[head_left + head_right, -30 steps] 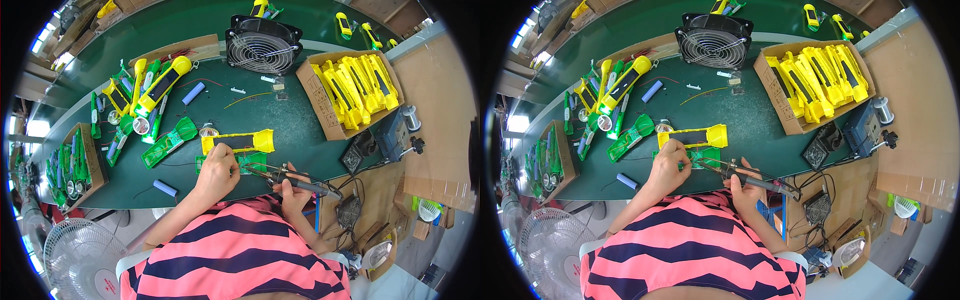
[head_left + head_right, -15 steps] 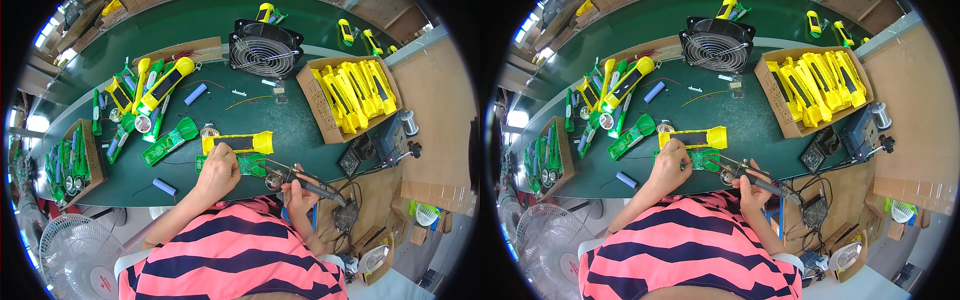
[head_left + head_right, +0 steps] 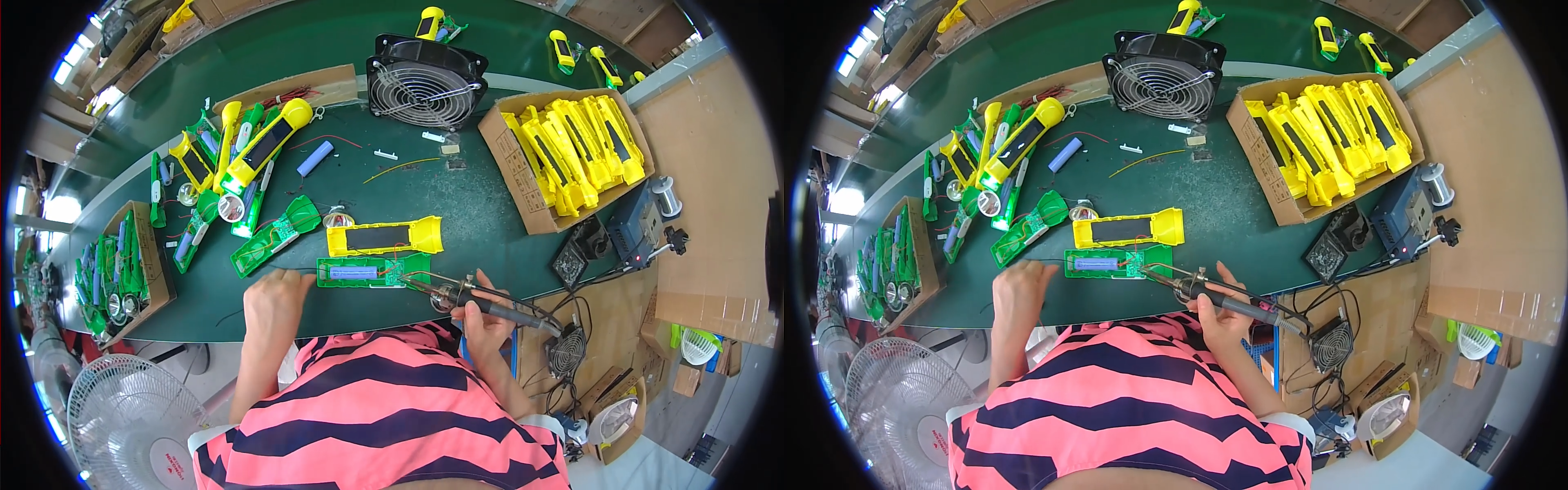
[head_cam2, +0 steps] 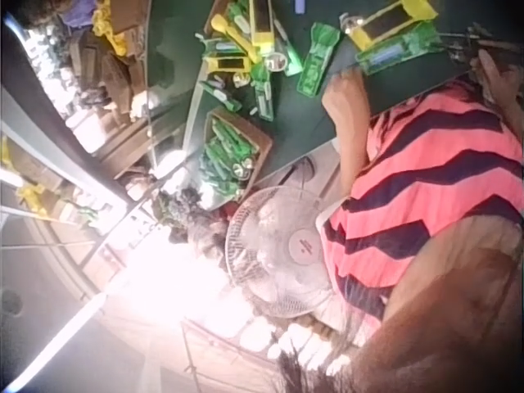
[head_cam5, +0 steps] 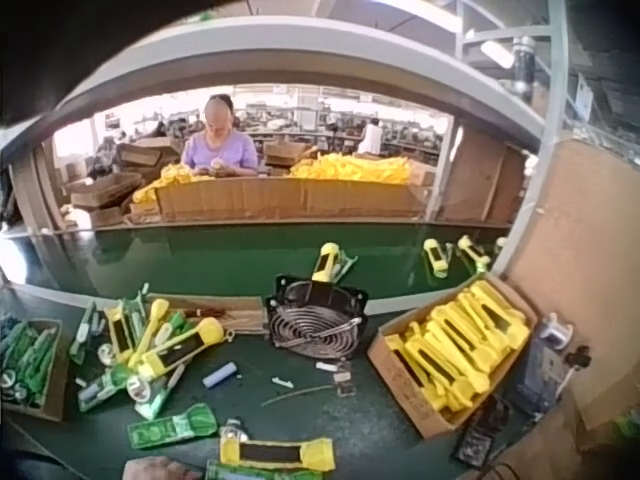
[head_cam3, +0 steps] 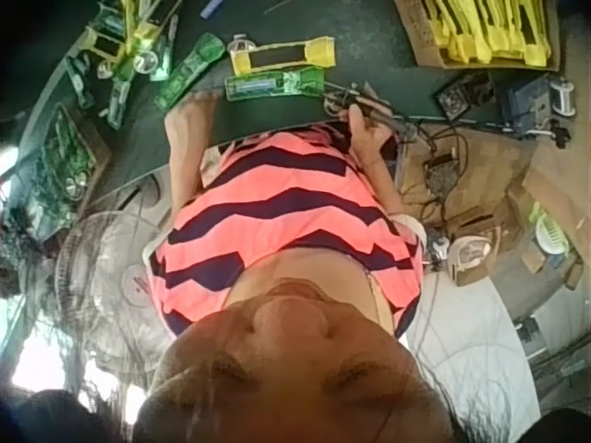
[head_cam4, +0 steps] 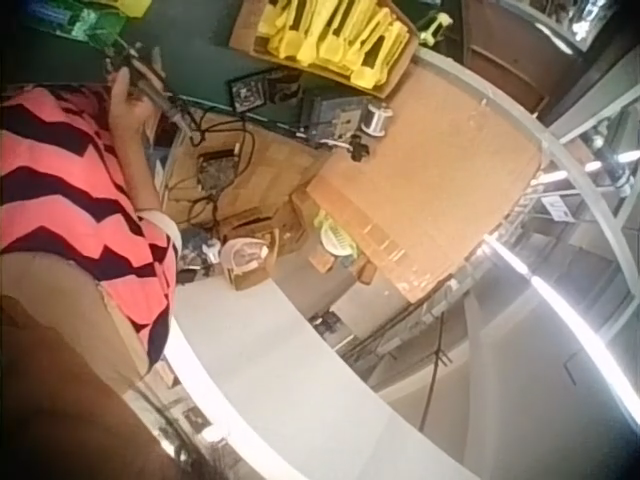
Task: Soldering internal wiring and components into flashlight housings at an assembly station.
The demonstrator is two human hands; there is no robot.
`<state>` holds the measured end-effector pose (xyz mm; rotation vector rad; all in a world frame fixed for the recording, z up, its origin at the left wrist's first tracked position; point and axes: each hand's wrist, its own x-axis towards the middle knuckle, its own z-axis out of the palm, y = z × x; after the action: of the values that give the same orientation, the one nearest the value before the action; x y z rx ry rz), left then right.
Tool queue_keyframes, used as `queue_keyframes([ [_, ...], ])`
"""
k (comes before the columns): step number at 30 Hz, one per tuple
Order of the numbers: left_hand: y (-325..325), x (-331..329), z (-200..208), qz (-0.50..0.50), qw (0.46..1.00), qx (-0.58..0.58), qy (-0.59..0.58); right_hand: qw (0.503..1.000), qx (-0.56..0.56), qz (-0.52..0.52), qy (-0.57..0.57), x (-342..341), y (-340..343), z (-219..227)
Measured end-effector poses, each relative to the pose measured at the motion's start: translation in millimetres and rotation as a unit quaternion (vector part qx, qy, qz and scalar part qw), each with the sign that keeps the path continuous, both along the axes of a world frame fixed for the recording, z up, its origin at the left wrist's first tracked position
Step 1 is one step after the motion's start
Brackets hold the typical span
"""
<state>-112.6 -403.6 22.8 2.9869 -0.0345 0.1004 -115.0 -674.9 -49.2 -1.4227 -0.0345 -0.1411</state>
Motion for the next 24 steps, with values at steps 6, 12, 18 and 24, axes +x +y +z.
queue_keyframes([
  [6,-22.3,11.6,-3.1,-0.146,0.968,-0.118,-0.167,0.999,-0.035,0.020,-0.010,8.9,-5.0,0.6],
  [12,-55.5,22.0,-39.3,-0.132,0.926,-0.327,-0.135,0.997,-0.073,0.030,-0.019,9.1,-3.8,5.0],
  [18,-60.6,21.3,-48.2,-0.129,0.915,-0.361,-0.126,0.997,-0.080,0.004,0.006,5.7,-6.8,-3.1],
  [24,-52.9,24.2,-53.5,-0.158,0.897,-0.387,-0.144,1.000,-0.008,0.009,0.011,5.3,0.5,2.6],
])
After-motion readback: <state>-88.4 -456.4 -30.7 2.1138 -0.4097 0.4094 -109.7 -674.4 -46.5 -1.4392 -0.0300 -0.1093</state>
